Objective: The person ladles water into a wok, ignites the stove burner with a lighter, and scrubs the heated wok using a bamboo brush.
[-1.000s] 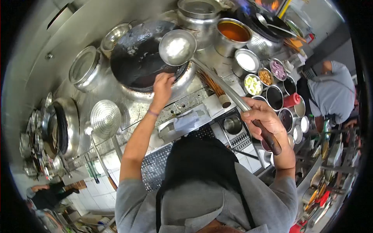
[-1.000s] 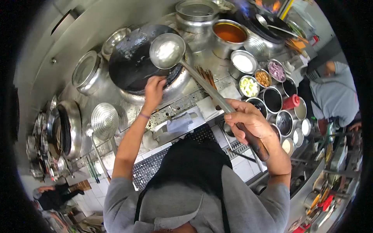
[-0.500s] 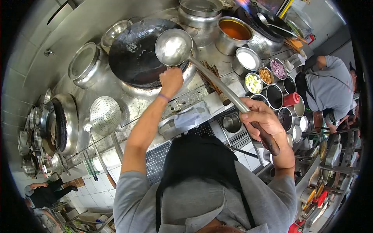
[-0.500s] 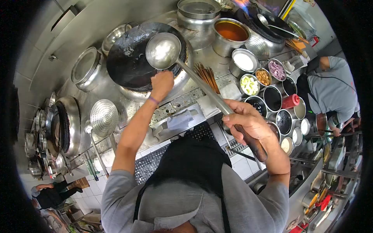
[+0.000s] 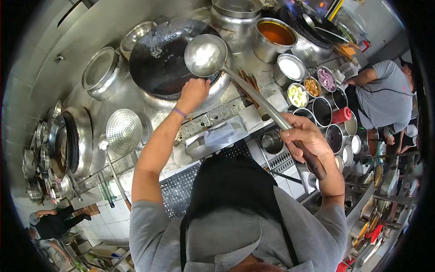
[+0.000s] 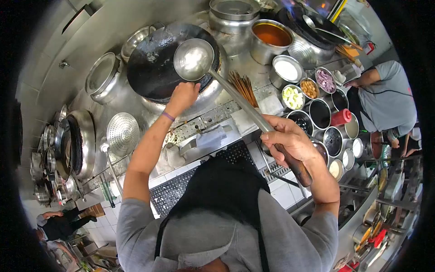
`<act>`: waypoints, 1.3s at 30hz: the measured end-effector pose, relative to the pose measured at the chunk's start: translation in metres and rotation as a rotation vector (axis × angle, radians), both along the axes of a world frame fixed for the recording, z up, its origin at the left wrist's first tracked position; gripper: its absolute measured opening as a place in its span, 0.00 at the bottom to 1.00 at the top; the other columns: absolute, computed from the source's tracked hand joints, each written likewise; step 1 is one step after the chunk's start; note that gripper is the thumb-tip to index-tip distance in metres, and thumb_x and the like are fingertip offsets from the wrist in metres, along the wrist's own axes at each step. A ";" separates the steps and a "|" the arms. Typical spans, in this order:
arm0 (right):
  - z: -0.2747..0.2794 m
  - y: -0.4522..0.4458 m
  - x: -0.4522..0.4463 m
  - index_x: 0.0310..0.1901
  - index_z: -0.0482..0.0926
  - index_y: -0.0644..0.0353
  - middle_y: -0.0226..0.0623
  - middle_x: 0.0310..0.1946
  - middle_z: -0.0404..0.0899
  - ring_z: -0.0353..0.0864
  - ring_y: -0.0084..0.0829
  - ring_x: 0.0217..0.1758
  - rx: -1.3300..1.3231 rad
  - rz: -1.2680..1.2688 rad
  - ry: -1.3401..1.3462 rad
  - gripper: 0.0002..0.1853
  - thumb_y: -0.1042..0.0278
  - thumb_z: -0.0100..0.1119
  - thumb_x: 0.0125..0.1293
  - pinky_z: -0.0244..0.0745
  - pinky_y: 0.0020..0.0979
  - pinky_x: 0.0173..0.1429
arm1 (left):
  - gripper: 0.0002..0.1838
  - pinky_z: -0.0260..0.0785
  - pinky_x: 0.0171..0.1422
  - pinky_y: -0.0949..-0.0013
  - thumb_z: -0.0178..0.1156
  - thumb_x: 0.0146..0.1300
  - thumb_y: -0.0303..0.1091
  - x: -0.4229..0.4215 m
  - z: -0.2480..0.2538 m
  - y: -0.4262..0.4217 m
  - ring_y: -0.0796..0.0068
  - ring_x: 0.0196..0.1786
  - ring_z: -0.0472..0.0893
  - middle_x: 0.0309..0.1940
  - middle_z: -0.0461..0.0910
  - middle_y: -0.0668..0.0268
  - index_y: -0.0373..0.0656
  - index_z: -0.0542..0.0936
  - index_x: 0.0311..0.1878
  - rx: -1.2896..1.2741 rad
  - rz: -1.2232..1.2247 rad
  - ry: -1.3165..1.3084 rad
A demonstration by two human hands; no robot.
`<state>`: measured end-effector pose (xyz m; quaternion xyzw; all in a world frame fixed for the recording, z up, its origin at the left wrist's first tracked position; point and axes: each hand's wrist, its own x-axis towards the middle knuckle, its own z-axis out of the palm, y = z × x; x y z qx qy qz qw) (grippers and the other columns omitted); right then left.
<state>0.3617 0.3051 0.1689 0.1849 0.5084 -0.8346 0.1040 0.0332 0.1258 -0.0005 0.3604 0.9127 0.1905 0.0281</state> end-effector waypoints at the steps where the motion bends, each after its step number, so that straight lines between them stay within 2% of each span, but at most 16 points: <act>1: 0.000 0.000 0.000 0.71 0.65 0.73 0.33 0.26 0.74 0.71 0.22 0.12 0.003 -0.003 0.000 0.31 0.77 0.59 0.68 0.66 0.24 0.11 | 0.16 0.79 0.46 0.43 0.55 0.72 0.40 -0.002 -0.001 0.010 0.37 0.44 0.86 0.42 0.85 0.41 0.35 0.85 0.42 -0.050 0.026 -0.005; 2: 0.001 0.000 0.001 0.71 0.66 0.73 0.33 0.26 0.74 0.71 0.21 0.11 0.006 -0.009 0.000 0.30 0.77 0.59 0.68 0.66 0.24 0.11 | 0.16 0.80 0.47 0.43 0.54 0.71 0.39 -0.003 -0.001 0.021 0.36 0.43 0.86 0.42 0.86 0.42 0.35 0.85 0.43 -0.099 0.051 -0.009; 3: 0.001 -0.001 0.001 0.70 0.66 0.73 0.33 0.26 0.74 0.71 0.21 0.11 0.008 -0.016 -0.001 0.30 0.77 0.59 0.68 0.66 0.24 0.11 | 0.16 0.80 0.53 0.44 0.53 0.69 0.37 0.000 0.004 0.033 0.34 0.47 0.85 0.44 0.86 0.41 0.36 0.85 0.45 -0.299 0.085 -0.023; 6: 0.002 -0.004 0.005 0.69 0.67 0.73 0.32 0.27 0.74 0.71 0.21 0.11 0.017 -0.034 -0.007 0.29 0.77 0.59 0.68 0.66 0.24 0.12 | 0.16 0.77 0.57 0.48 0.56 0.70 0.38 0.009 0.017 0.039 0.42 0.54 0.85 0.49 0.85 0.44 0.34 0.86 0.47 -0.297 0.055 -0.076; 9: 0.006 -0.003 0.009 0.69 0.68 0.73 0.31 0.27 0.74 0.70 0.20 0.11 0.042 -0.042 0.001 0.28 0.77 0.58 0.68 0.65 0.23 0.12 | 0.10 0.76 0.58 0.53 0.61 0.66 0.26 0.003 -0.045 0.009 0.49 0.52 0.85 0.47 0.85 0.49 0.34 0.85 0.47 0.550 -0.106 0.146; 12: 0.009 -0.004 0.012 0.68 0.68 0.74 0.29 0.26 0.74 0.70 0.18 0.11 0.084 -0.028 0.017 0.27 0.77 0.58 0.68 0.64 0.22 0.13 | 0.13 0.75 0.54 0.57 0.62 0.61 0.15 0.012 -0.043 -0.032 0.53 0.48 0.83 0.43 0.83 0.54 0.34 0.84 0.48 0.816 -0.099 0.127; 18: 0.009 -0.006 0.007 0.69 0.69 0.72 0.26 0.23 0.74 0.69 0.17 0.11 0.179 0.014 -0.009 0.28 0.77 0.58 0.68 0.63 0.21 0.14 | 0.17 0.74 0.53 0.56 0.59 0.62 0.15 0.007 -0.033 -0.041 0.53 0.48 0.81 0.42 0.81 0.55 0.36 0.83 0.54 0.463 -0.226 0.304; 22: 0.010 -0.008 0.006 0.73 0.66 0.71 0.26 0.23 0.73 0.69 0.16 0.12 0.291 0.053 -0.001 0.31 0.77 0.58 0.68 0.64 0.21 0.16 | 0.13 0.76 0.50 0.51 0.58 0.68 0.25 0.006 -0.003 -0.028 0.46 0.44 0.83 0.38 0.83 0.48 0.35 0.84 0.53 0.394 -0.266 0.163; 25: 0.010 -0.009 0.008 0.75 0.63 0.71 0.27 0.26 0.75 0.69 0.16 0.13 0.326 0.071 0.016 0.33 0.82 0.57 0.68 0.64 0.21 0.17 | 0.14 0.76 0.49 0.49 0.58 0.70 0.35 0.006 0.027 -0.015 0.43 0.43 0.84 0.35 0.83 0.42 0.33 0.85 0.47 0.107 -0.118 -0.080; 27: 0.006 -0.007 0.010 0.75 0.63 0.71 0.28 0.29 0.76 0.70 0.15 0.14 0.348 0.076 0.042 0.32 0.85 0.56 0.69 0.65 0.21 0.17 | 0.16 0.76 0.49 0.47 0.58 0.69 0.37 -0.029 -0.004 0.004 0.41 0.42 0.84 0.35 0.82 0.39 0.31 0.85 0.40 0.070 -0.176 -0.010; 28: 0.006 -0.006 0.012 0.75 0.63 0.71 0.28 0.29 0.76 0.70 0.15 0.14 0.363 0.055 0.033 0.32 0.85 0.56 0.69 0.65 0.21 0.18 | 0.17 0.76 0.49 0.46 0.58 0.68 0.38 -0.030 0.003 0.009 0.41 0.42 0.84 0.35 0.81 0.38 0.31 0.85 0.36 0.050 -0.201 0.022; 29: 0.006 -0.006 0.013 0.75 0.63 0.71 0.28 0.29 0.77 0.70 0.15 0.14 0.378 0.038 0.024 0.32 0.84 0.56 0.69 0.65 0.21 0.18 | 0.18 0.75 0.38 0.51 0.61 0.67 0.35 -0.030 0.009 0.012 0.46 0.35 0.86 0.29 0.84 0.40 0.27 0.82 0.29 0.000 -0.251 0.010; 32: 0.006 -0.006 0.013 0.74 0.64 0.72 0.29 0.30 0.77 0.70 0.16 0.14 0.370 -0.005 0.014 0.32 0.84 0.57 0.68 0.65 0.21 0.18 | 0.15 0.72 0.30 0.62 0.62 0.66 0.31 -0.067 0.004 0.025 0.64 0.26 0.82 0.22 0.82 0.54 0.30 0.81 0.25 -0.022 -0.080 -0.903; 33: 0.007 -0.006 0.014 0.74 0.64 0.72 0.29 0.30 0.77 0.70 0.16 0.14 0.358 -0.019 0.016 0.32 0.84 0.57 0.67 0.65 0.22 0.18 | 0.14 0.66 0.26 0.71 0.64 0.66 0.29 -0.068 0.004 0.020 0.75 0.23 0.75 0.20 0.77 0.67 0.35 0.81 0.23 0.037 -0.177 -0.920; 36: 0.002 -0.002 0.019 0.73 0.65 0.72 0.30 0.30 0.77 0.71 0.18 0.13 0.353 -0.051 0.004 0.32 0.85 0.57 0.66 0.65 0.22 0.17 | 0.14 0.66 0.26 0.68 0.63 0.67 0.29 -0.052 -0.001 0.005 0.74 0.23 0.76 0.20 0.78 0.67 0.33 0.83 0.25 0.338 -0.011 -1.017; 39: 0.004 0.000 0.024 0.73 0.66 0.72 0.31 0.28 0.77 0.71 0.18 0.13 0.366 -0.043 -0.043 0.33 0.85 0.57 0.64 0.64 0.22 0.18 | 0.09 0.72 0.37 0.63 0.69 0.64 0.31 -0.024 -0.006 -0.011 0.64 0.29 0.80 0.25 0.81 0.59 0.33 0.87 0.36 0.336 -0.212 -0.100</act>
